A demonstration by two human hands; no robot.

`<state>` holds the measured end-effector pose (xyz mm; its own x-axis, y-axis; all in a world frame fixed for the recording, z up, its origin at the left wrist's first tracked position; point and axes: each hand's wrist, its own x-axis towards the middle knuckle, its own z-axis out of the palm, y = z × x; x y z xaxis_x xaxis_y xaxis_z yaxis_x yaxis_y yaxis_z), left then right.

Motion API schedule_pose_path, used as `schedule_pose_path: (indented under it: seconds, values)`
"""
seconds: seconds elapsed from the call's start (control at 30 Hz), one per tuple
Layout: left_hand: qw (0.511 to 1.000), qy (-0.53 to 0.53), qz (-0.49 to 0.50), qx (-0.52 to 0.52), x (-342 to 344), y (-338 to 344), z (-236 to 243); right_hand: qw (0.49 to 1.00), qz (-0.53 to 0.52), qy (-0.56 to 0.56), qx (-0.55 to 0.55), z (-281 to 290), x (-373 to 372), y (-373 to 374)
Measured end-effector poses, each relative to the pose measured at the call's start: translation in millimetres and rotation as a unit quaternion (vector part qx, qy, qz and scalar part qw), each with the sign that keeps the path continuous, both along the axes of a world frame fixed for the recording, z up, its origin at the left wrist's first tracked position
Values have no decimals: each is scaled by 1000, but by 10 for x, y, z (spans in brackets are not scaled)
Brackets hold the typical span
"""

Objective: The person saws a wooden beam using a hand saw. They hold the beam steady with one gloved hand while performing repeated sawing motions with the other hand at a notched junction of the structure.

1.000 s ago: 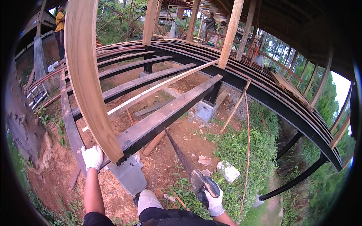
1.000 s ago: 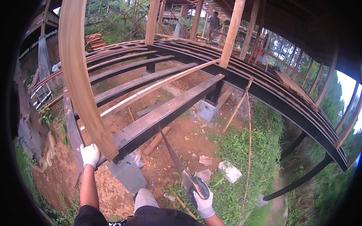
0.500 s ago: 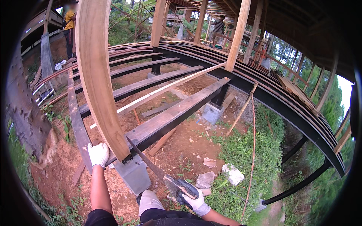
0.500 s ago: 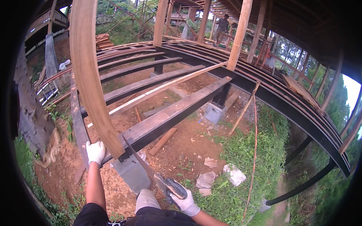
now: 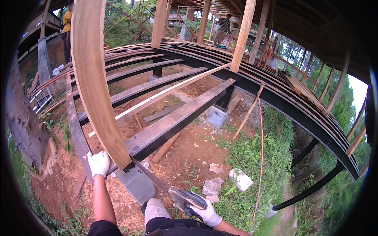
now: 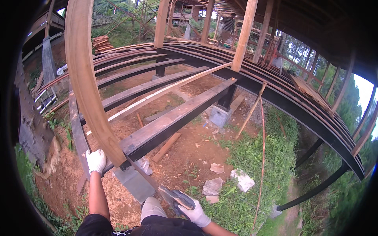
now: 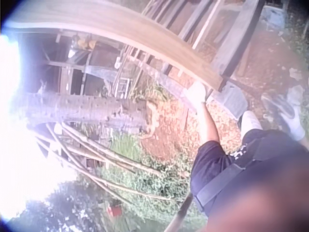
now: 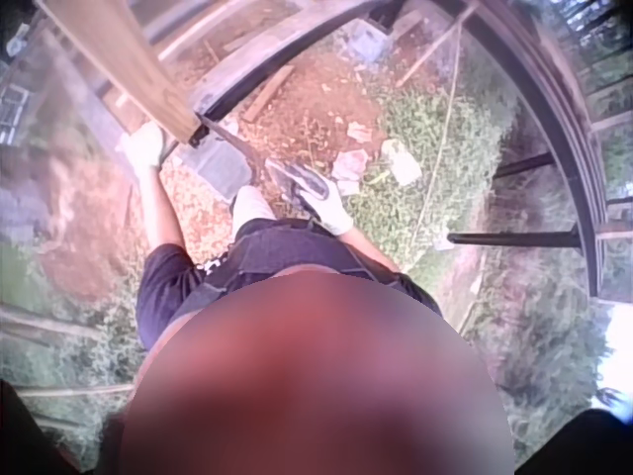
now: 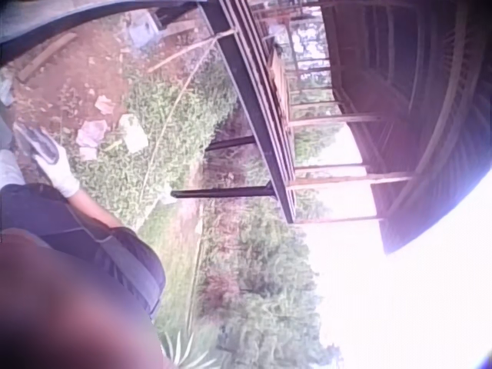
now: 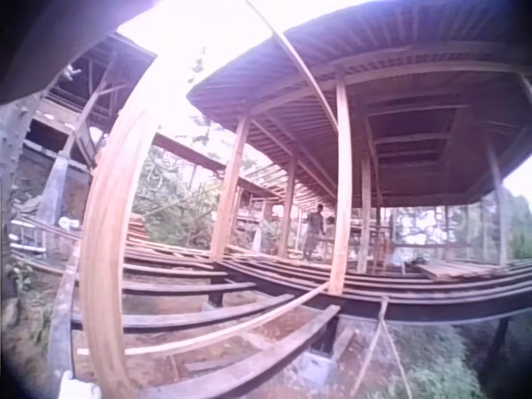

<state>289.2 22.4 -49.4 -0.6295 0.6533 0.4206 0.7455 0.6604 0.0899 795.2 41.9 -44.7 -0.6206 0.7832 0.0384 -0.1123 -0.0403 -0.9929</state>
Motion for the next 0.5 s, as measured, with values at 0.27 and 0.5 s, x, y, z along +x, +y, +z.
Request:
schedule_pose_path:
  seconds: [0.27, 0.5]
  values:
    - [1000, -10, -5, 10, -50, 32, -84, 943, -264, 16, 200, 78, 429, 578]
    - [1000, -9, -7, 16, -48, -47, -84, 868, -392, 242, 186, 930, 703, 983]
